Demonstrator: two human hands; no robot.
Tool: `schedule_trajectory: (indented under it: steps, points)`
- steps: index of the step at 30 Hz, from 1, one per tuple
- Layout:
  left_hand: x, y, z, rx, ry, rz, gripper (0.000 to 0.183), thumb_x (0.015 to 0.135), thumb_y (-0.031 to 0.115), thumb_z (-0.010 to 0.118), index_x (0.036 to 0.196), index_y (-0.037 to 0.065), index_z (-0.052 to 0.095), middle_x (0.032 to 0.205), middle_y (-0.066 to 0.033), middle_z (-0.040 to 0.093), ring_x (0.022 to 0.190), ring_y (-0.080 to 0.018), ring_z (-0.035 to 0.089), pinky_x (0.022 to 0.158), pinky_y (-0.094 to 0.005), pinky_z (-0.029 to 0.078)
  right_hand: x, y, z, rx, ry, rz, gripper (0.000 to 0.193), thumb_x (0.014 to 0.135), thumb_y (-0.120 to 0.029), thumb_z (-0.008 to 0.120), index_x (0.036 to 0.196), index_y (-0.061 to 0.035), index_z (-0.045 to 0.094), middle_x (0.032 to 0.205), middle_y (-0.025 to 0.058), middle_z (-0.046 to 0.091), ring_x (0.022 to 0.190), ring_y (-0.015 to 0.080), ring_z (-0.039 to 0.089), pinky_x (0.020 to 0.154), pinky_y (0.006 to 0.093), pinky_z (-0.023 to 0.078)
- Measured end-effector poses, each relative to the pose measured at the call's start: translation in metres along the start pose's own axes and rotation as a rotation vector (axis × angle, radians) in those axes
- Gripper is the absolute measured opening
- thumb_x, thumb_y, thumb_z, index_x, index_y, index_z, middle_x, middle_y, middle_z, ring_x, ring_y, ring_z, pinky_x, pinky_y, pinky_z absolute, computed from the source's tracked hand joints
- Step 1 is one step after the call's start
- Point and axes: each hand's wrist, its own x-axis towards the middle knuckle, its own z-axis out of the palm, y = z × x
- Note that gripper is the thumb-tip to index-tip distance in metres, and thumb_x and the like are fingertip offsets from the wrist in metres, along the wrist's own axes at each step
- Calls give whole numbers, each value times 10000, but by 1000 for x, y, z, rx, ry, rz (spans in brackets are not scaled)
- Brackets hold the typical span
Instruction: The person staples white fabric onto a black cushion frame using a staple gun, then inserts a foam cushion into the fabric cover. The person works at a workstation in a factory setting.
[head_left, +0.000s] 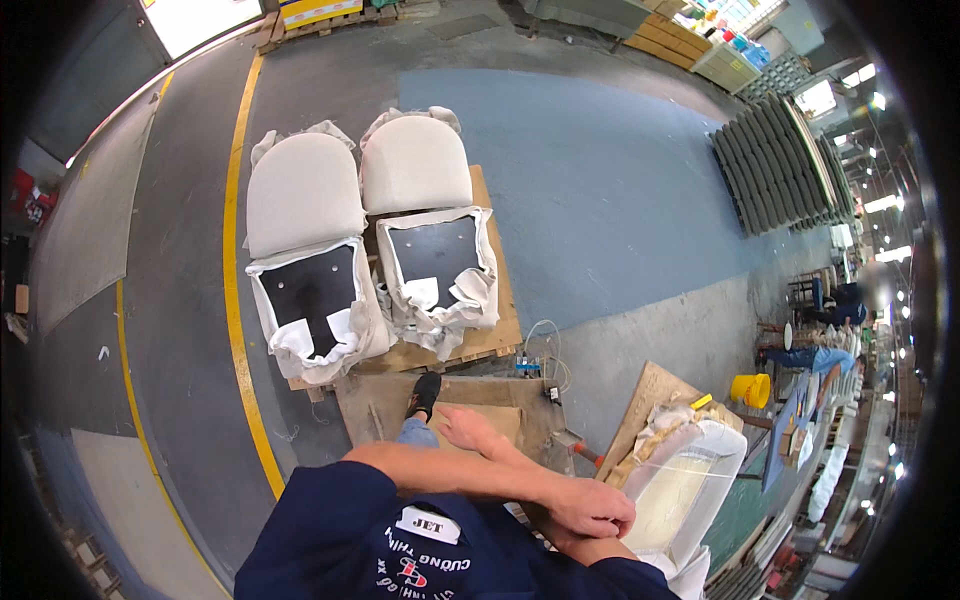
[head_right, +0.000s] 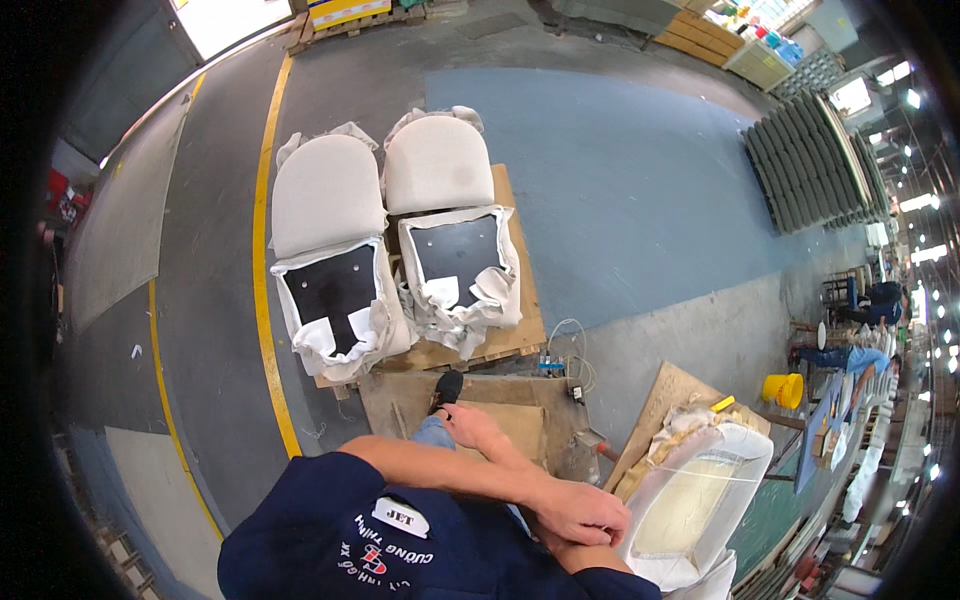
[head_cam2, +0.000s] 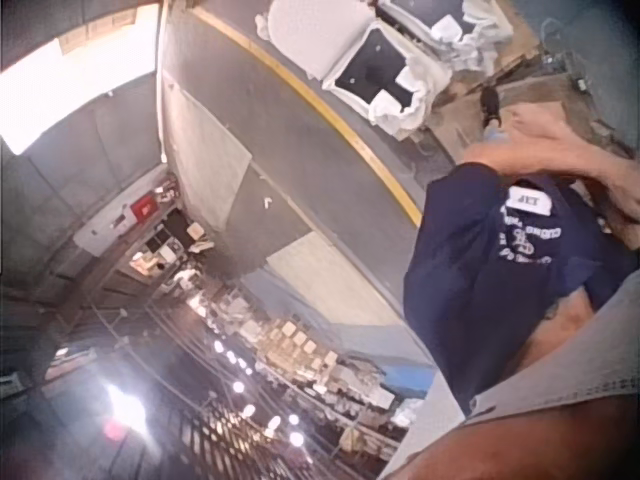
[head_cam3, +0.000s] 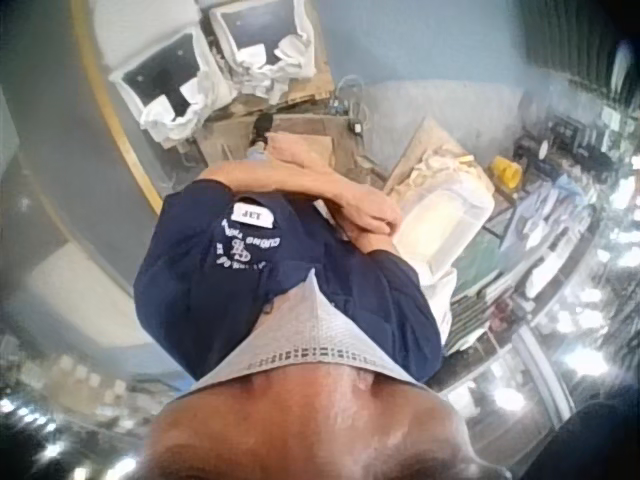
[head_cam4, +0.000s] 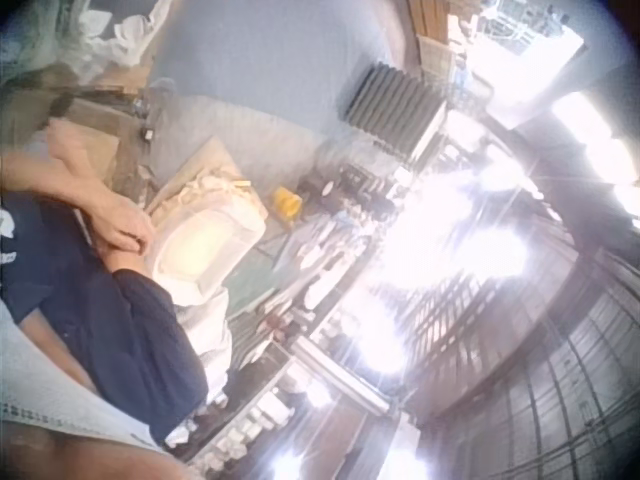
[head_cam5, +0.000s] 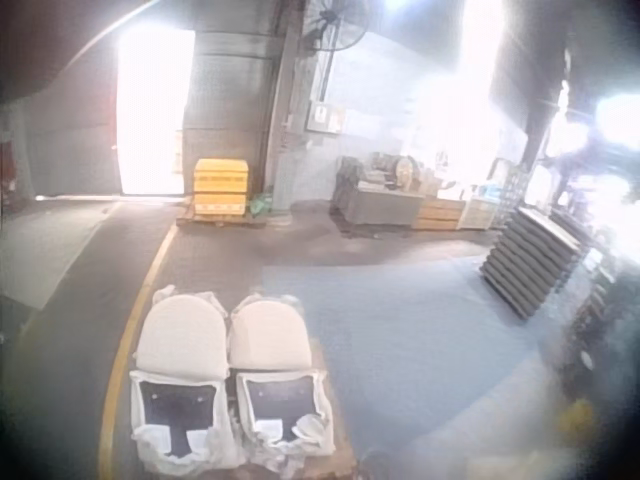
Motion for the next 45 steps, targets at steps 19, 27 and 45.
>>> schedule_trajectory:
  steps: [19,27,45]
  points:
    - [91,-42,275,143,-1011,-126,283,973,295,630,991,13,649,934,-164,632,876,-359,628,782,-447,514,-409,23,127,140,941,316,426,987,-287,610,1326,-30,628,1177,228,669,1137,413,640,954,491,531]
    - [95,-53,388,-60,-1248,-150,305,1022,300,583,988,-1,614,949,-163,588,883,-389,596,784,-474,494,-431,32,198,220,1020,495,419,984,-283,613,1318,-30,631,1172,229,670,1133,406,643,953,488,530]
    - [147,-47,448,-558,-1330,63,316,1026,310,571,944,13,638,1013,-146,542,963,-322,551,830,-450,471,-397,49,167,378,900,598,404,978,-274,621,1300,-30,636,1162,230,673,1122,393,650,949,482,528]
